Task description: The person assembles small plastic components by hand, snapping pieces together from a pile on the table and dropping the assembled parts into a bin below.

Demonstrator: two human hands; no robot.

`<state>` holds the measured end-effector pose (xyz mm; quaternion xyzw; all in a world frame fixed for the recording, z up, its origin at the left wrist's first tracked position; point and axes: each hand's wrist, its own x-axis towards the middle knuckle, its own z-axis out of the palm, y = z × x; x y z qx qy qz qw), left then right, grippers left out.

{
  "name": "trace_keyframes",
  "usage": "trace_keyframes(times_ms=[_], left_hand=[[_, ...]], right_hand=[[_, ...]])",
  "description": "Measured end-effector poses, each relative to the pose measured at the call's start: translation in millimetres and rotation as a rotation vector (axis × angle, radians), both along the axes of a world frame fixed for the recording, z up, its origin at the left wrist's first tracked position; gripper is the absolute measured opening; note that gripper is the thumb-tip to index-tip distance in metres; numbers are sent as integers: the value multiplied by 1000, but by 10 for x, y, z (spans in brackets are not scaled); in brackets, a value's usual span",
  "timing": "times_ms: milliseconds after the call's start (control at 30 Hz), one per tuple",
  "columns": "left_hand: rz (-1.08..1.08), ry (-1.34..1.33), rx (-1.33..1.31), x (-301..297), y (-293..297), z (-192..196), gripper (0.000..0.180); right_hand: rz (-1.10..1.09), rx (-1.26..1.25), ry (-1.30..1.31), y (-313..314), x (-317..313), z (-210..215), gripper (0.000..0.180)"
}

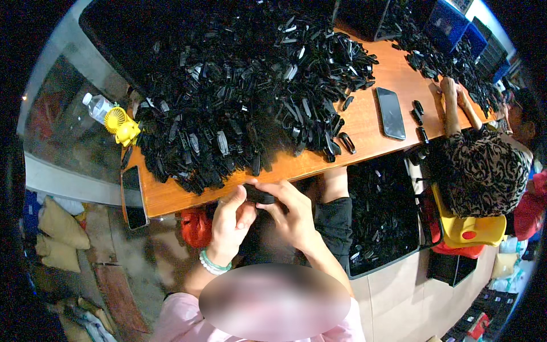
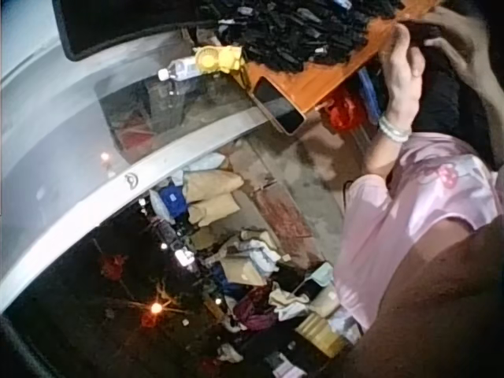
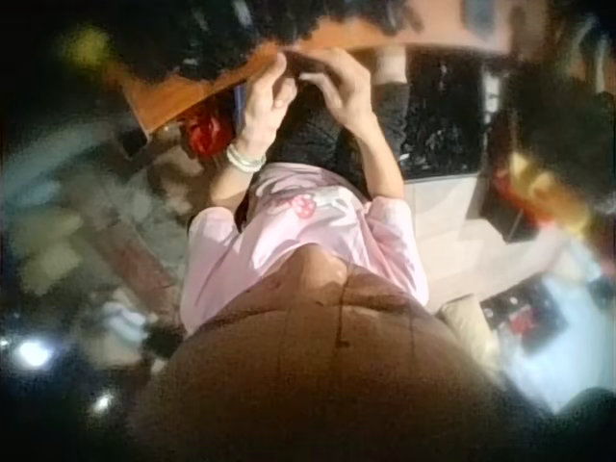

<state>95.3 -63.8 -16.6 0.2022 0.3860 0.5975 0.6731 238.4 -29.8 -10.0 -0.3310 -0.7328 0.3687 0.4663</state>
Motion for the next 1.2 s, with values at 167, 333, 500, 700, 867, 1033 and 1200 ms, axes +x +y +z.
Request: trace_keyframes(times_ms=[167,333,500,700,867,1033,1200], left_hand=[[-17,240,217,-43,-67,-2,30],[-150,317,260,-132,26,3,30],[311,1528,483,-456,471,153,22],[224,1966,200,-654,828,192,41],[297,1823,194,-695,841,146,30],[550,1643,342,-776,772,69,17],[123,441,118,-475,387,78,25]], right_hand=[[172,-472,417,-101,17,16,30],[184,-650,492,-45,96,-87,23],[183,-591,-275,40,130,-341,27],[-270,247,-292,619,-87,-221,16],[-445,458,-624,1172,-221,96,22],[-358,527,-446,1355,-165,103,15],[-254,-18,487,1550,27,-45,8]])
